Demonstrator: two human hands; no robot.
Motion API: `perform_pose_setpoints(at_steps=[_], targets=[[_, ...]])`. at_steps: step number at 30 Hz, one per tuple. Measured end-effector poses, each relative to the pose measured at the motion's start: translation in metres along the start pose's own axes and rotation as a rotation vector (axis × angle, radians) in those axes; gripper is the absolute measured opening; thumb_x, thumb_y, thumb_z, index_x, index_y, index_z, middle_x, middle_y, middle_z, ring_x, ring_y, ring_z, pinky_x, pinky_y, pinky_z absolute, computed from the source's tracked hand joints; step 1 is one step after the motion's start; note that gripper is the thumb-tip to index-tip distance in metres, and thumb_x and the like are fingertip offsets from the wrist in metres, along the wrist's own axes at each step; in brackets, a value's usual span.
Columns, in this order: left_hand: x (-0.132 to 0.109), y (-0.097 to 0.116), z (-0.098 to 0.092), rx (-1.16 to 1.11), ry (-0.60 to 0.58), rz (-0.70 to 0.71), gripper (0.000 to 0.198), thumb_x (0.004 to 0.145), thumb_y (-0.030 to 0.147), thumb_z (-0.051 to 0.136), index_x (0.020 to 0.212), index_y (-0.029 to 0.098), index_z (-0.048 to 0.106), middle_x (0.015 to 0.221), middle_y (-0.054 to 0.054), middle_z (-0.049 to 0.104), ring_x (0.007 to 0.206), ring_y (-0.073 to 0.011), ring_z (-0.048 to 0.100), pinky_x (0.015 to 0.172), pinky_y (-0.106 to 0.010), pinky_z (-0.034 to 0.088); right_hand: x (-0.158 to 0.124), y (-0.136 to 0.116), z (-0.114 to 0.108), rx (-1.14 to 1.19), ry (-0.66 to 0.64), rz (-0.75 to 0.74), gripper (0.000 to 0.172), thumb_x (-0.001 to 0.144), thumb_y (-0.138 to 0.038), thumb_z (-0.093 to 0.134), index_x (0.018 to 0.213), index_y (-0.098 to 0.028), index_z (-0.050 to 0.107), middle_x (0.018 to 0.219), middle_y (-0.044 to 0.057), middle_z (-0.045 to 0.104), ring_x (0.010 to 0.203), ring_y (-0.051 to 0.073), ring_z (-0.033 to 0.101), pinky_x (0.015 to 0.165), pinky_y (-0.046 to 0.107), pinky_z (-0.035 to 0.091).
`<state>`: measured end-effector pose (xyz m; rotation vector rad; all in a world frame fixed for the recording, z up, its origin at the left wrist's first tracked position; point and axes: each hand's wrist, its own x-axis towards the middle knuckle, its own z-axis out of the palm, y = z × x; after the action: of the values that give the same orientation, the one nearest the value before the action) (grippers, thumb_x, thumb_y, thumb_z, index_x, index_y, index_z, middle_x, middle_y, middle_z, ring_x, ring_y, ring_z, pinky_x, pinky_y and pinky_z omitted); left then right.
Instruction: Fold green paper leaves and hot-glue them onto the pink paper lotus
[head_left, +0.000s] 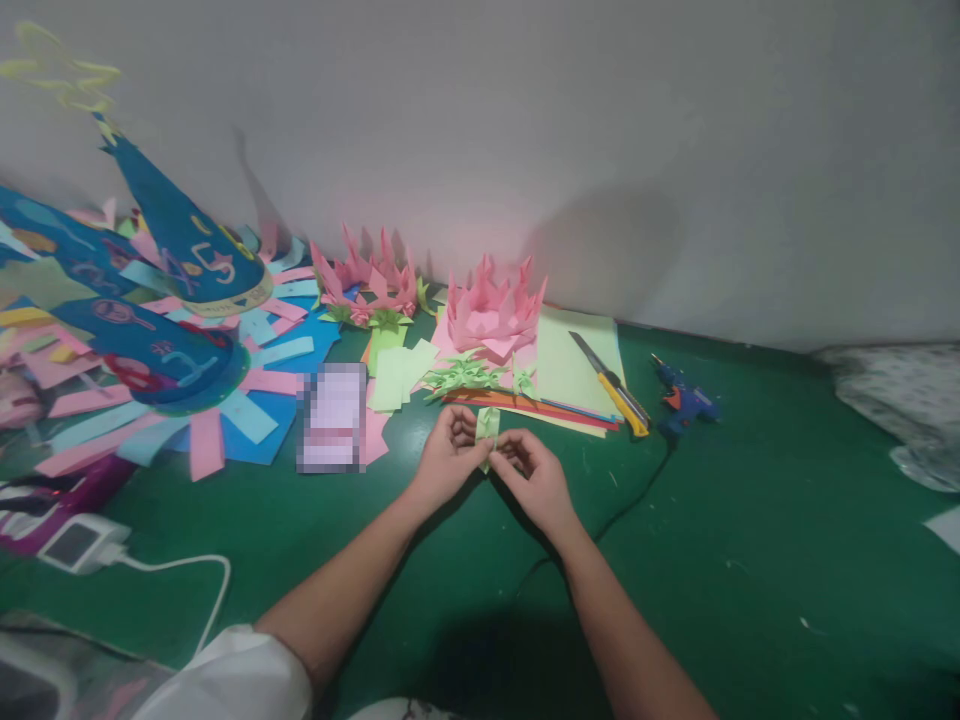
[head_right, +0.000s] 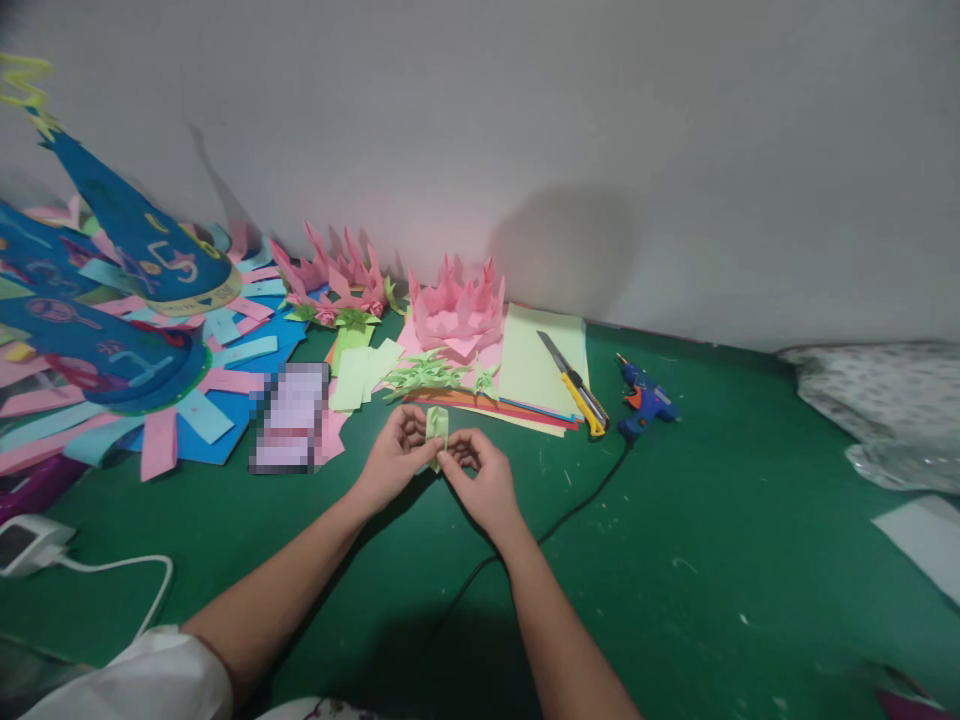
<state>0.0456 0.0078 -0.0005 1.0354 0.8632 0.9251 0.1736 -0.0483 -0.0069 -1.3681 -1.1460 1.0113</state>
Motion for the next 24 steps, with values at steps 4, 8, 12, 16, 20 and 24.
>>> perform_pose_setpoints(at_steps=[4, 8, 12, 16, 20, 24], targets=[[0.0009, -0.0038, -0.0028, 0.128, -0.055, -0.007, 0.035, 0.062, 0.022, 0.07, 0.08, 0.018, 0.04, 0.069, 0.007, 0.045, 0.053, -0.0017, 0.045, 0.05, -0.014, 0.036, 0.0002, -0.0018, -0.0008, 0.095, 0.092, -0.033, 0.024, 0.075, -0.031, 0.061, 0.094, -0.024, 0.048, 0.081, -0.001, 0.051, 0.07, 0.012, 0.052, 0.062, 0.024, 0.046], [-0.0021, -0.0059, -0.0022, 0.198, -0.161, -0.009, 0.026, 0.067, 0.026, 0.067, 0.077, 0.016, 0.045, 0.068, 0.005, 0.049, 0.054, -0.003, 0.046, 0.051, -0.016, 0.036, 0.0015, -0.003, -0.0033, 0.108, 0.082, -0.026, 0.034, 0.074, -0.028, 0.061, 0.106, -0.025, 0.049, 0.098, 0.003, 0.054, 0.084, 0.015, 0.054, 0.074, 0.027, 0.047], [-0.0032, -0.0053, -0.0033, 0.346, -0.194, 0.008, 0.019, 0.069, 0.026, 0.065, 0.083, 0.015, 0.057, 0.073, 0.001, 0.059, 0.058, -0.0066, 0.05, 0.055, -0.019, 0.039, 0.0024, -0.002, -0.0057, 0.097, 0.11, 0.028, 0.027, 0.073, -0.027, 0.06, 0.099, -0.024, 0.054, 0.088, 0.001, 0.056, 0.075, 0.013, 0.053, 0.069, 0.025, 0.046], [-0.0032, -0.0036, -0.0051, 0.497, -0.226, 0.063, 0.016, 0.073, 0.024, 0.06, 0.085, 0.015, 0.066, 0.08, -0.004, 0.067, 0.066, -0.0117, 0.055, 0.063, -0.023, 0.043, 0.003, -0.0018, -0.0071, 0.093, 0.147, 0.077, 0.02, 0.073, -0.027, 0.058, 0.093, -0.022, 0.056, 0.077, -0.001, 0.055, 0.062, 0.011, 0.049, 0.06, 0.024, 0.043], [-0.0032, -0.0023, -0.0061, 0.538, -0.23, 0.085, 0.016, 0.073, 0.024, 0.06, 0.084, 0.016, 0.068, 0.083, -0.005, 0.069, 0.071, -0.0144, 0.058, 0.067, -0.025, 0.045, 0.0029, -0.002, -0.007, 0.081, 0.16, 0.078, 0.02, 0.075, -0.028, 0.057, 0.094, -0.021, 0.056, 0.076, -0.002, 0.055, 0.059, 0.011, 0.049, 0.059, 0.024, 0.042], [-0.0023, -0.0031, -0.0074, 0.461, -0.257, 0.068, 0.018, 0.073, 0.025, 0.06, 0.086, 0.016, 0.069, 0.083, -0.006, 0.069, 0.072, -0.0149, 0.06, 0.069, -0.025, 0.046, 0.0026, -0.0016, -0.0077, 0.057, 0.168, 0.052, 0.021, 0.078, -0.032, 0.056, 0.096, -0.022, 0.057, 0.075, -0.001, 0.055, 0.058, 0.011, 0.05, 0.058, 0.025, 0.043]])
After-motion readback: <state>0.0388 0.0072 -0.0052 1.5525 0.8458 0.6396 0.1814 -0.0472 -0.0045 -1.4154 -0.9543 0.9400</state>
